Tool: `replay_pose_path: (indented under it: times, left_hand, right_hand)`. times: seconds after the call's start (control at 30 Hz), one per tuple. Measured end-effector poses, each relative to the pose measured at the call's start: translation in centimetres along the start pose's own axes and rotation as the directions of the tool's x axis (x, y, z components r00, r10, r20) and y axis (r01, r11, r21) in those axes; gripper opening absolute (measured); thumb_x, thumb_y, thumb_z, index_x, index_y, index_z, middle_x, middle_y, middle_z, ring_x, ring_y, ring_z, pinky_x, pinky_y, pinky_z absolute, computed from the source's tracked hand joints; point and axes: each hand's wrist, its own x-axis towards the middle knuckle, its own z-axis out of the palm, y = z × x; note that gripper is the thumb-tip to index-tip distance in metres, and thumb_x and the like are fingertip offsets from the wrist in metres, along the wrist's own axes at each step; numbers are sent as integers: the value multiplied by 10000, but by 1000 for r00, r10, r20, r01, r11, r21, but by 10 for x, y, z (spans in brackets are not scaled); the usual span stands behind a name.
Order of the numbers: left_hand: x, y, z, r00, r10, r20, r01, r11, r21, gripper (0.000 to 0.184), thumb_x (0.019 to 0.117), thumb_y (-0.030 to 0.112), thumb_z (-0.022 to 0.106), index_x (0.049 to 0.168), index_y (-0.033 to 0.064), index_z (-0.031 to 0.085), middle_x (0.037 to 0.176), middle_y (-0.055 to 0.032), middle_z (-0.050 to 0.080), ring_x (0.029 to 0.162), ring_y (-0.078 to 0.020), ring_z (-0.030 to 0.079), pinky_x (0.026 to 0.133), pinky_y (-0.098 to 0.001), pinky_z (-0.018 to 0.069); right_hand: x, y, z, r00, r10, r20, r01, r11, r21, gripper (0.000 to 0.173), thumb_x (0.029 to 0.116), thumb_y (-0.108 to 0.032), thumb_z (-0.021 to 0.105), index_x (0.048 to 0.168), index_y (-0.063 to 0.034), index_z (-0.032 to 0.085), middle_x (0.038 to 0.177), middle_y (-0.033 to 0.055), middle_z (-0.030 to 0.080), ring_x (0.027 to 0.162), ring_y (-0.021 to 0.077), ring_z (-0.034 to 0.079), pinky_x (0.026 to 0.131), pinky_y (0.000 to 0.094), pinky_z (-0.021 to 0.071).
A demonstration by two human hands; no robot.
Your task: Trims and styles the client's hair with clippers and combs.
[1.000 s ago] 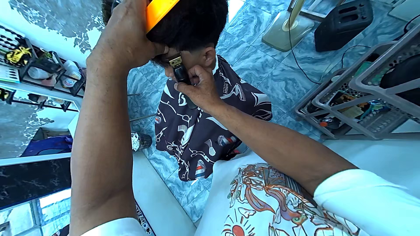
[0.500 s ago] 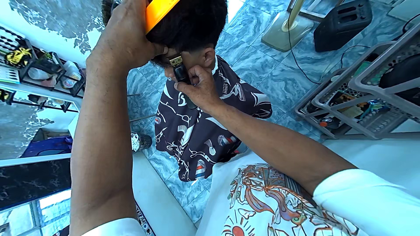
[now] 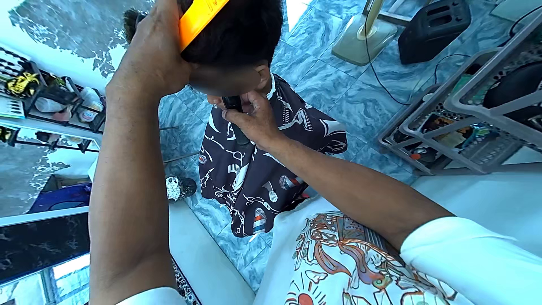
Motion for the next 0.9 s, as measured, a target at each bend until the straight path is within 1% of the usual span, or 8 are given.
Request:
replay_pose_path:
  times: [0.1,0.23,0.4,0.53,0.63,0.7,0.8,0.9]
  left_hand:
    - [1,-2,1,1000,6,-1,-6,1000,6,742,833,255,837,1416,26,440,1358,-221,577,1279,-353,578,1085,-581,445]
    - [1,0,0,1000,-3,5,3,1000,5,749,831,265,841,1415,30,436,1355,-223,577,1274,-357,581,1080,-583,447]
    - [1,-1,0,1000,3,2,-3,1000,3,738,831,258,839,1406,24,439,1349,-224,579,1269,-354,584,1081,-583,447]
    - [1,-2,1,1000,-2,0,2,1000,3,716,835,257,838,1384,17,445,1328,-228,585,1252,-361,591,1067,-594,452]
    - [1,-1,1,1000,-14,4,14,1000,3,720,834,262,841,1385,19,447,1342,-227,579,1262,-365,584,1073,-596,448]
    - [1,-1,1,1000,-12,5,12,1000,7,713,834,274,842,1375,19,453,1340,-227,580,1265,-365,583,1074,-597,448]
    - [1,1,0,1000,-23,2,23,1000,18,705,836,256,841,1370,12,451,1330,-236,580,1260,-379,582,1070,-600,446]
    - [1,2,-1,999,-42,6,41,999,32,721,831,261,850,1377,25,443,1333,-235,579,1264,-381,582,1070,-606,445]
  right_hand:
    - [2,1,0,1000,-1,-1,1,1000,10,349,753,-276,862,942,-69,654,1056,129,613,1016,246,610,831,404,558]
    - [3,2,1,1000,20,1,-20,1000,13,354,746,-275,861,957,-70,664,1068,131,602,994,240,609,807,397,562]
    - [4,3,0,1000,7,3,-7,1000,19,351,747,-265,865,948,-65,659,1059,136,604,989,243,610,803,395,561]
    - [4,5,0,1000,-19,-3,19,1000,11,338,743,-271,861,919,-70,655,1022,125,614,949,230,614,781,389,557]
    - [5,3,-1,1000,-8,4,8,1000,21,319,740,-262,856,899,-75,652,1015,121,619,966,234,619,785,394,560]
    - [5,1,-2,1000,14,18,-14,1000,16,327,745,-262,867,923,-71,669,1021,121,640,972,233,636,803,401,572]
    - [6,3,-3,1000,-8,22,8,1000,1,311,742,-264,858,893,-78,660,1032,120,615,987,234,611,807,391,551]
    - [5,4,-3,1000,-19,7,19,999,36,311,746,-254,862,902,-69,667,1048,132,613,987,240,620,787,385,568]
